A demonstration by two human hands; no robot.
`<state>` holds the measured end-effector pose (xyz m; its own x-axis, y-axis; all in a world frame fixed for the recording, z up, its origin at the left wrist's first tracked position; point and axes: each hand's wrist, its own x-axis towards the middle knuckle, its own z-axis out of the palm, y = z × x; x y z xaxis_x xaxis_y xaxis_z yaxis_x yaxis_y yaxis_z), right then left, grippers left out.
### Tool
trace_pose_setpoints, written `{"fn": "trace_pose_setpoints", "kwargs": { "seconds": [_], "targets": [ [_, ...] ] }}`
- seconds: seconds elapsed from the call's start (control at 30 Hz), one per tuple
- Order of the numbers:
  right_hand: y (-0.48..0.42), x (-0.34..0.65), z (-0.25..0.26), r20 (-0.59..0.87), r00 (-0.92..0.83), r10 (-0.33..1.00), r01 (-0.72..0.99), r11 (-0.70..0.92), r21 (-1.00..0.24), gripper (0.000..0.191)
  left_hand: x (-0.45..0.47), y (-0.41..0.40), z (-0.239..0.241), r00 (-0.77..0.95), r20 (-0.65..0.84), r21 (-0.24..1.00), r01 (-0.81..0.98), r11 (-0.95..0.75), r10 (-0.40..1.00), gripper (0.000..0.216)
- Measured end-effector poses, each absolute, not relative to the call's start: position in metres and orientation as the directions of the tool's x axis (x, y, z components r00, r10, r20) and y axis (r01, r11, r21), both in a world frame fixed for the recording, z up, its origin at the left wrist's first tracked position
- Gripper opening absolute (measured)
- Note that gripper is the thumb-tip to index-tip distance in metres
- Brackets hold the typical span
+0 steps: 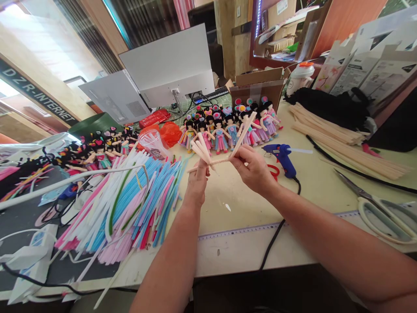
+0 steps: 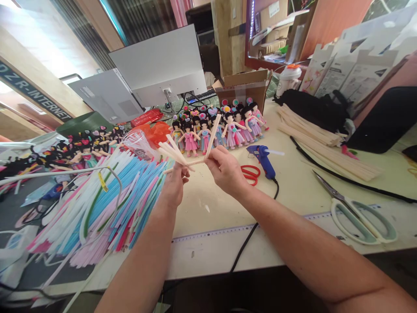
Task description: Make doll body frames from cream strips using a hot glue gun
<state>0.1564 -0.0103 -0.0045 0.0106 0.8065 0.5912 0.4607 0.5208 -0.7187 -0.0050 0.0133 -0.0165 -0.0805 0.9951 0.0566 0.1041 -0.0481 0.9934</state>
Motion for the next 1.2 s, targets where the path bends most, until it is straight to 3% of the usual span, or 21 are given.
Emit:
{"fn": "trace_pose_setpoints", "kwargs": {
  "seconds": [0.1,0.37,0.57,0.73,0.93,1.2],
  "targets": [
    [-0.010,0.158,-0.004,0.608,-0.005,0.794,0.475,0.537,-0.697,0.021,-0.007,0.014,-0.015,0.033,0.029,0.998,0.049,-0.031,0.999,0.050],
    [-0.010,0.158,-0.006,0.619,-0.056,0.783,0.518,0.553,-0.653,0.018,-0.009,0.010,-0.006,0.297,-0.183,0.964,-0.135,0.231,0.937,0.042],
    [-0.011,0.155,-0.010,0.617,-0.134,0.775,0.504,0.590,-0.631,0.019,-0.005,0.008,-0.005,0.261,-0.176,0.958,-0.176,0.226,0.949,0.028],
    [-0.009,0.155,-0.013,0.576,-0.151,0.804,0.532,0.557,-0.638,0.022,-0.006,0.011,-0.010,0.171,-0.126,0.982,-0.120,0.147,0.977,0.029],
    [-0.008,0.157,-0.014,0.523,-0.166,0.836,0.573,0.513,-0.639,0.021,-0.007,0.012,-0.014,0.094,0.055,0.998,0.002,-0.055,0.994,0.025],
    [-0.006,0.157,-0.011,0.462,-0.117,0.879,0.558,0.444,-0.702,0.021,-0.009,0.010,-0.014,0.126,0.225,0.960,0.141,-0.242,0.966,0.022]
  ]
}}
